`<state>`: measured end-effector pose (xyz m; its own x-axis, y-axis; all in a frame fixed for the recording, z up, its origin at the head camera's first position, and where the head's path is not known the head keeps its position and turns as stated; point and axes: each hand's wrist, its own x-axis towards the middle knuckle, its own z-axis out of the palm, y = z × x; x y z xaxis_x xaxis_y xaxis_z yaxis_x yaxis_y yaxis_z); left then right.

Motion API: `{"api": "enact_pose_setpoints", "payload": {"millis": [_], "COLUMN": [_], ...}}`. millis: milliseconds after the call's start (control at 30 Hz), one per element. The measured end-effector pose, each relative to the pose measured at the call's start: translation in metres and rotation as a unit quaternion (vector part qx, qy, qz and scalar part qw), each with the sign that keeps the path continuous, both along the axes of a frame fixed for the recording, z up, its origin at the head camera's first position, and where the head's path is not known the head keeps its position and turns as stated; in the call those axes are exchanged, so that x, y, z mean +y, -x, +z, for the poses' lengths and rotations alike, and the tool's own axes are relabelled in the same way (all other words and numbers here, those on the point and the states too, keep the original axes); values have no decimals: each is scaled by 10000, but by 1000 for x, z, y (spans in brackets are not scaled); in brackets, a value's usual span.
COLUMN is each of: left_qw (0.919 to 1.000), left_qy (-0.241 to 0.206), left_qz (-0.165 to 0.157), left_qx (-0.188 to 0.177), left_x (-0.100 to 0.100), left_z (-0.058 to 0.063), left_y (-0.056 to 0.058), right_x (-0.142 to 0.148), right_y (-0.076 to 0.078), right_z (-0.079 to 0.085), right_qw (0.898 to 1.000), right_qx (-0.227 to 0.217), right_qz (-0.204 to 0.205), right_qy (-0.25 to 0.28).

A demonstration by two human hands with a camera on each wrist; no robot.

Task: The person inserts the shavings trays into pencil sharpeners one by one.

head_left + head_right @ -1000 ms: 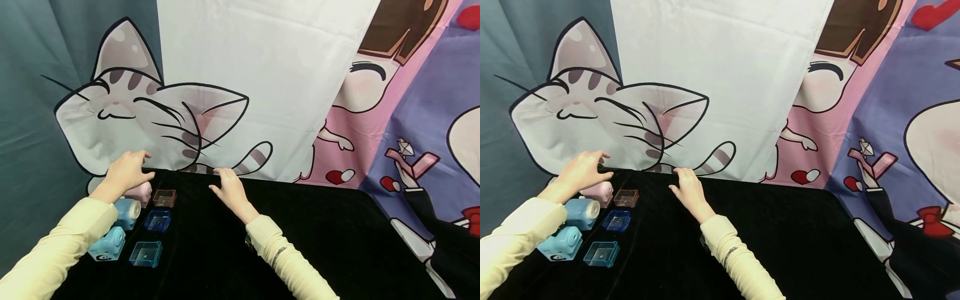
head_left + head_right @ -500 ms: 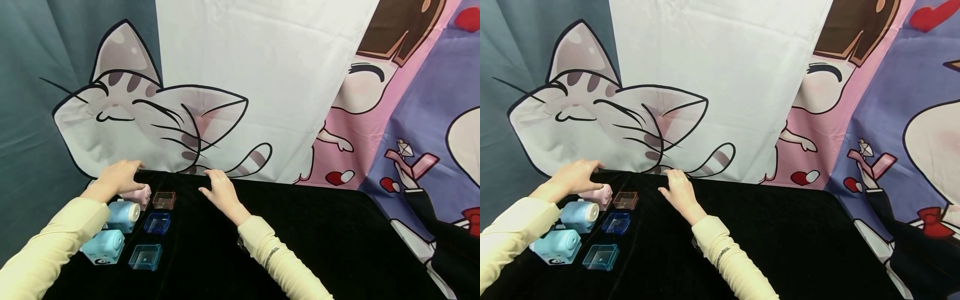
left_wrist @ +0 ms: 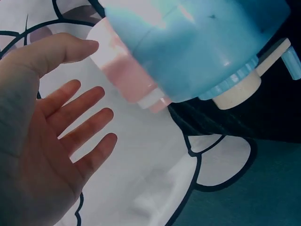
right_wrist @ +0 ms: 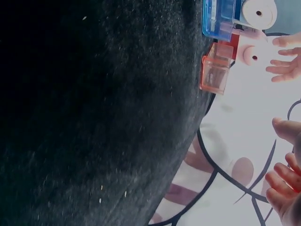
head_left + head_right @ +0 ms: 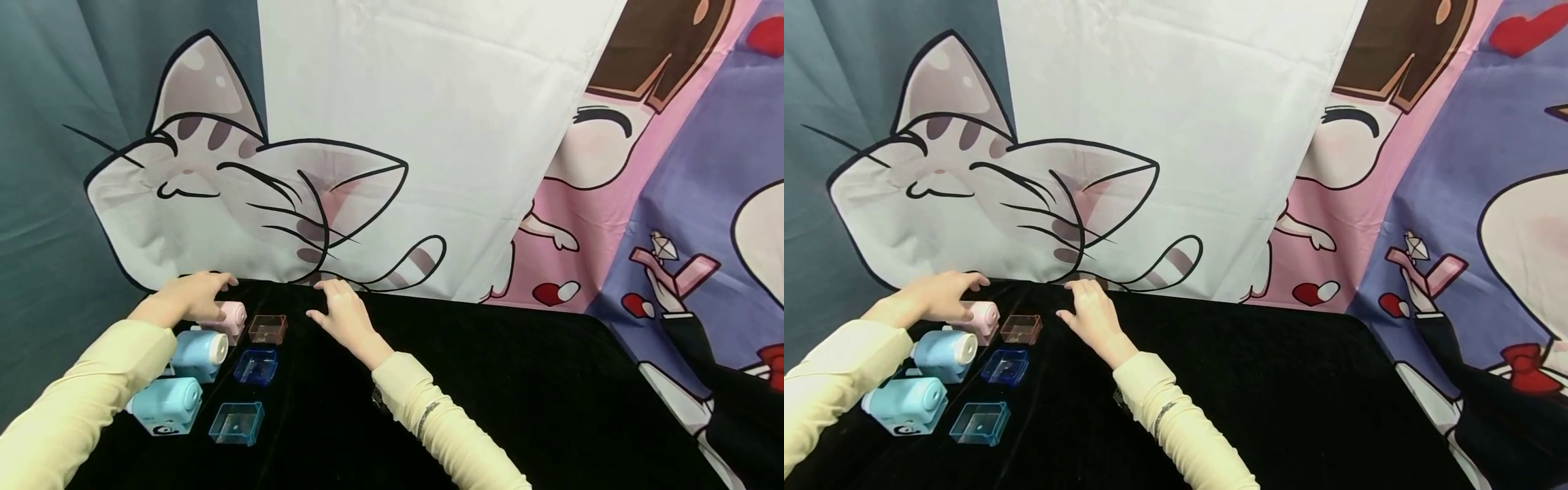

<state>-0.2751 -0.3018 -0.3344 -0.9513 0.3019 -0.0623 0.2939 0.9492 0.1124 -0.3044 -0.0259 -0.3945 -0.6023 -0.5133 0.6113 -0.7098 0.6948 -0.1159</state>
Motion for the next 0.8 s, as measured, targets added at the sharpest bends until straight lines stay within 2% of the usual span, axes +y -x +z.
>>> {"api": "enact_pose_setpoints", "payload": {"millis": [200, 467, 800], "left_qw": [9996, 9987, 9992], "left_qy": [-65, -238, -256], "left_qz": [-203, -453, -284], "left_qx": [-199, -68, -106], "left_x": [-4, -7, -3], "left_z": [-8, -16, -19], "left_y": [0, 1, 1], "right_x": [-13, -31, -53], "right_y": [-2, -1, 4], "right_z": [-10, -25, -45], "right_qw": [9981, 9866, 9780], "right_qx": [-621, -1631, -2069], "right_qz": [52, -29, -11], "right_qy": [4, -91, -276]}}
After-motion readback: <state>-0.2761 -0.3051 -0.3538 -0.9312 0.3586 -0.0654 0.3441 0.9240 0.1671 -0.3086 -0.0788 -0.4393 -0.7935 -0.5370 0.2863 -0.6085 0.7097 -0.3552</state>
